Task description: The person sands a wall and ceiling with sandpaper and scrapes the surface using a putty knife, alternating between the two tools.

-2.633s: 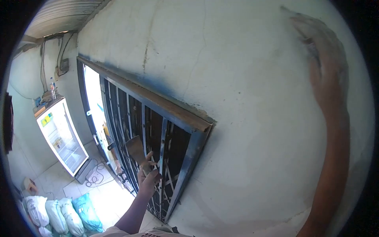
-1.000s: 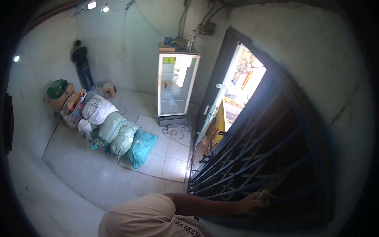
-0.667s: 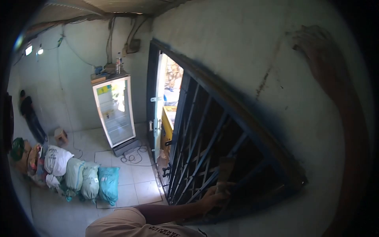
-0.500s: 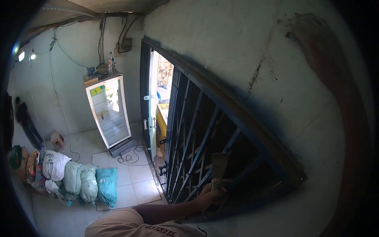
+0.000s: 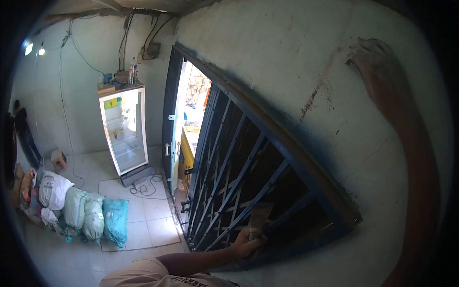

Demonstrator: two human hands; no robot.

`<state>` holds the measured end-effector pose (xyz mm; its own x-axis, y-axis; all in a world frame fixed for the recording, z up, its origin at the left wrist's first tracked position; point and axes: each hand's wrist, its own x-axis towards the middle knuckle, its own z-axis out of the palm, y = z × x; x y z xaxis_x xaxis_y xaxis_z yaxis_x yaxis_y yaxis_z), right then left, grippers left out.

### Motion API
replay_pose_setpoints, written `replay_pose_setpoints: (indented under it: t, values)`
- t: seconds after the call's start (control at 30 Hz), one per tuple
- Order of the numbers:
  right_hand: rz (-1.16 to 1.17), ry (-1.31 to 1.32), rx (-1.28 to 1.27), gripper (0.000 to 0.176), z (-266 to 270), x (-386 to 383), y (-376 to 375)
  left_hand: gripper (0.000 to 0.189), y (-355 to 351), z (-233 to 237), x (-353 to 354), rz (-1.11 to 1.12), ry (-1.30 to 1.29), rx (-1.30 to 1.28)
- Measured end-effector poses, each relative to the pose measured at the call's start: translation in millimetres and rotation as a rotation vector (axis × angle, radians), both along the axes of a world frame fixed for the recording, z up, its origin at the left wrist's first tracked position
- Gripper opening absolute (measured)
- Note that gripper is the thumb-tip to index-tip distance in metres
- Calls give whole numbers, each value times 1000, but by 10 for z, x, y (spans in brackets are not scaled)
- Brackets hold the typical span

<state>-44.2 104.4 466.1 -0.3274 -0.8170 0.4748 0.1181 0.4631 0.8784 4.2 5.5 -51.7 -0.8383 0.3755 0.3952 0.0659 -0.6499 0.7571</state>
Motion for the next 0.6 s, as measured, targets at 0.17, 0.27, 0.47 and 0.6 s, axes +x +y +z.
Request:
replay_pose_setpoints:
  t: [0.17, 0.27, 0.47, 0.6]
  values:
    - [173, 183, 181, 22, 448, -320, 233, 11, -68, 95, 53, 5, -49, -10]
    - [-9, 206, 28, 21, 378, -254, 35, 13, 8, 44, 63, 66, -7, 7]
    - [61, -72, -14, 15, -2, -96, -177, 29, 36, 88, 47, 49, -33, 63]
    - [80, -31, 51, 14, 24, -110, -152, 16, 59, 6, 62, 111, -13, -46]
